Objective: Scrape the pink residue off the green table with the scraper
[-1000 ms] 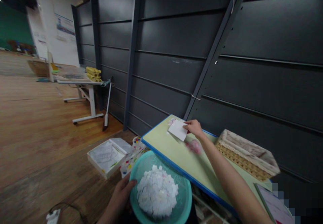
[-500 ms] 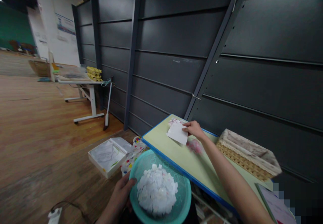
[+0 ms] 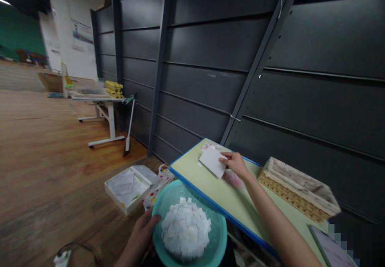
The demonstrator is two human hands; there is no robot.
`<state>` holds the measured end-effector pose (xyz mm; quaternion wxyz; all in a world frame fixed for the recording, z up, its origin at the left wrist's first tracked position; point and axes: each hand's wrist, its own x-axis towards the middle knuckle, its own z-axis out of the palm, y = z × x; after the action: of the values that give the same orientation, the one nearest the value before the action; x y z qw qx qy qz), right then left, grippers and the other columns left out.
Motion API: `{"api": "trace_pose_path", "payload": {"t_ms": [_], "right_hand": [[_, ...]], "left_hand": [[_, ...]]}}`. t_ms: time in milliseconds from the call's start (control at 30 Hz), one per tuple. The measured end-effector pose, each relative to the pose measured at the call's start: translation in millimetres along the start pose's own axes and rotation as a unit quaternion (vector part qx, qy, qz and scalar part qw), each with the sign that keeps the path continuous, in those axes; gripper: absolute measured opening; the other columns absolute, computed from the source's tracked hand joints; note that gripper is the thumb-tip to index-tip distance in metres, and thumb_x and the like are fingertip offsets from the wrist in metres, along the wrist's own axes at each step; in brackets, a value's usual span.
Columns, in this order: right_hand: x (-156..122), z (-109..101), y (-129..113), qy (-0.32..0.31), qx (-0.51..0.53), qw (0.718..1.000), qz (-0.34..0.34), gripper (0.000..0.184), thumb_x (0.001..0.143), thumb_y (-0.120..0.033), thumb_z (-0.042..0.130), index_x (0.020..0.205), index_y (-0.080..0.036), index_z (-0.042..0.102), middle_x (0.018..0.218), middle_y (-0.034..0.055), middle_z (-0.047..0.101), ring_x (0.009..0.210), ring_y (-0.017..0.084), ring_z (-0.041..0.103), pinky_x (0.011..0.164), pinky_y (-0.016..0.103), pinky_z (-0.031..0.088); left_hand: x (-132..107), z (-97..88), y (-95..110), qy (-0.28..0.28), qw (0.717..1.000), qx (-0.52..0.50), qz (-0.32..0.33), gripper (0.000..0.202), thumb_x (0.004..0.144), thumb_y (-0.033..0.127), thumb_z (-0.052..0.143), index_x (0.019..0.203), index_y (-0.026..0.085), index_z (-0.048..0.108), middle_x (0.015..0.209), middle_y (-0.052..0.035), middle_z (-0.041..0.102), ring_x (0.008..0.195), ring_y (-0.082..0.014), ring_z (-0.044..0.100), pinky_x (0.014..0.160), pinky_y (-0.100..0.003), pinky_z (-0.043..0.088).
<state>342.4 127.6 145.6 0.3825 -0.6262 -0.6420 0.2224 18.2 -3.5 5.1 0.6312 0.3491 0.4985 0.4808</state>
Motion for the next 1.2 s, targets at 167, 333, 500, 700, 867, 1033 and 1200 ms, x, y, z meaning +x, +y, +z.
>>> {"api": "trace_pose_path", "payload": {"t_ms": [167, 333, 500, 700, 867, 1033, 1200], "right_hand": [[-8, 9, 1, 0.017, -0.107, 0.993, -0.037, 0.037, 0.073, -0.025, 0.055, 0.102, -0.012, 0.073, 0.082, 0.0064, 0.073, 0.072, 0.02, 0.064, 0.057, 0.024, 0.046], [-21, 13, -8, -0.005, -0.146, 0.988, -0.057, 0.035, 0.074, -0.027, 0.053, 0.1, -0.014, 0.074, 0.076, 0.0028, 0.072, 0.068, 0.019, 0.063, 0.06, 0.025, 0.044], [-31, 17, -19, -0.008, -0.139, 0.986, -0.096, 0.033, 0.076, -0.025, 0.052, 0.099, -0.017, 0.074, 0.084, 0.0041, 0.074, 0.072, 0.021, 0.064, 0.064, 0.026, 0.045], [-52, 32, -28, -0.006, -0.256, 0.953, -0.16, 0.036, 0.078, -0.015, 0.047, 0.102, -0.021, 0.073, 0.085, 0.0058, 0.075, 0.079, 0.021, 0.068, 0.068, 0.023, 0.045], [-89, 43, -25, -0.05, -0.287, 0.924, -0.247, 0.045, 0.077, -0.008, 0.044, 0.114, -0.018, 0.067, 0.087, 0.0083, 0.074, 0.074, 0.019, 0.069, 0.068, 0.022, 0.048], [-120, 44, -23, -0.056, -0.219, 0.917, -0.33, 0.043, 0.08, -0.01, 0.043, 0.117, -0.018, 0.065, 0.099, 0.0089, 0.073, 0.084, 0.018, 0.07, 0.075, 0.024, 0.051], [-133, 38, -29, -0.063, -0.158, 0.937, -0.305, 0.035, 0.085, -0.018, 0.046, 0.113, -0.023, 0.067, 0.099, 0.0065, 0.073, 0.085, 0.018, 0.07, 0.075, 0.025, 0.053]], "left_hand": [[-7, 2.2, 9, 0.009, 1.0, 0.016, 0.013, 0.053, 0.071, 0.038, 0.064, 0.117, 0.013, 0.058, 0.057, 0.0016, 0.066, 0.041, -0.0122, 0.051, 0.039, -0.022, 0.039], [-6, 0.9, 14, 0.035, 0.997, 0.052, 0.035, 0.054, 0.075, 0.039, 0.058, 0.122, 0.012, 0.055, 0.048, 0.0048, 0.06, 0.032, -0.0101, 0.043, 0.034, -0.021, 0.032], [-4, 0.5, 17, 0.057, 0.996, -0.008, 0.064, 0.038, 0.07, 0.031, 0.066, 0.104, 0.014, 0.065, 0.069, -0.0008, 0.07, 0.066, -0.0179, 0.064, 0.058, -0.024, 0.05], [-14, 9.6, 23, 0.091, 0.995, 0.015, 0.029, 0.046, 0.075, 0.035, 0.061, 0.117, 0.016, 0.059, 0.046, 0.0072, 0.054, 0.039, -0.0109, 0.047, 0.039, -0.02, 0.038], [-22, 13.5, 32, 0.074, 0.997, 0.024, 0.03, 0.051, 0.078, 0.032, 0.056, 0.125, 0.012, 0.052, 0.043, 0.009, 0.048, 0.037, -0.0085, 0.042, 0.037, -0.017, 0.034], [-23, 13.8, 34, 0.051, 0.998, 0.02, 0.027, 0.057, 0.077, 0.039, 0.059, 0.126, 0.012, 0.05, 0.044, 0.0091, 0.049, 0.036, -0.0081, 0.043, 0.036, -0.017, 0.034], [-23, 14.5, 34, 0.062, 0.997, 0.023, 0.026, 0.058, 0.074, 0.04, 0.061, 0.123, 0.011, 0.053, 0.041, 0.0097, 0.048, 0.033, -0.0085, 0.042, 0.033, -0.018, 0.033]]}}
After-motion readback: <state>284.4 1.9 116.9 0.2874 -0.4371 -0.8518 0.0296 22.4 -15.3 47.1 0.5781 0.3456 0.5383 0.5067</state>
